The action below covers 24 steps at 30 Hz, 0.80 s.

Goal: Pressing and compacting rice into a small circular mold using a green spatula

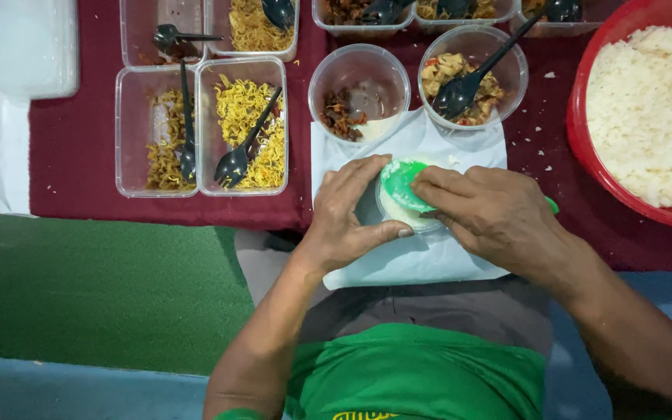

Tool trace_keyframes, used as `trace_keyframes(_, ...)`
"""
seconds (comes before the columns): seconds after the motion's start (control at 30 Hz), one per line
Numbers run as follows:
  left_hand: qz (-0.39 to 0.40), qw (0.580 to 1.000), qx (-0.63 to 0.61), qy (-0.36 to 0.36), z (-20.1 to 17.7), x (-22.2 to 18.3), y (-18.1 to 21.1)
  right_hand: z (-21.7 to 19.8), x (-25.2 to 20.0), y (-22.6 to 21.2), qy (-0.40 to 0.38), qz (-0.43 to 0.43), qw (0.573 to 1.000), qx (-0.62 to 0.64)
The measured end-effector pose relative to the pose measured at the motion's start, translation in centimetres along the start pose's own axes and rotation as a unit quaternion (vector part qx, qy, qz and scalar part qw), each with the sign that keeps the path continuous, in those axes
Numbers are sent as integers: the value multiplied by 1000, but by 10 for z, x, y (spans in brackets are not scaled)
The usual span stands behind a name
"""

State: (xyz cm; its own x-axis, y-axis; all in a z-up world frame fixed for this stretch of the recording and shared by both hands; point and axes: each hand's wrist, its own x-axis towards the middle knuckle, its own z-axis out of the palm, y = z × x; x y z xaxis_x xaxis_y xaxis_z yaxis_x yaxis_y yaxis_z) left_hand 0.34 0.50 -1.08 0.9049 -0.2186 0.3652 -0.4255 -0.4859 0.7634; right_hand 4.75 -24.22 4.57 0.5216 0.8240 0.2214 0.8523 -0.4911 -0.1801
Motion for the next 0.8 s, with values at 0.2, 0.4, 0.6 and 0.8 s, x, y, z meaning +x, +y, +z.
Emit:
trace_keyframes(0.2,10,995,-85,57,-2,6,6,22,-4,-24,162,80,979,-95)
trace_keyframes(0.4,14,994,-82,66,-3,6,12,21,-3,-25,251,182,946,-94)
trace_keyframes(0.6,16,995,-68,65,-2,4,11,42,-19,-20,266,274,923,-38)
trace_keyframes(0.8,18,995,-75,61,-6,2,18,46,-18,-35,314,321,887,110)
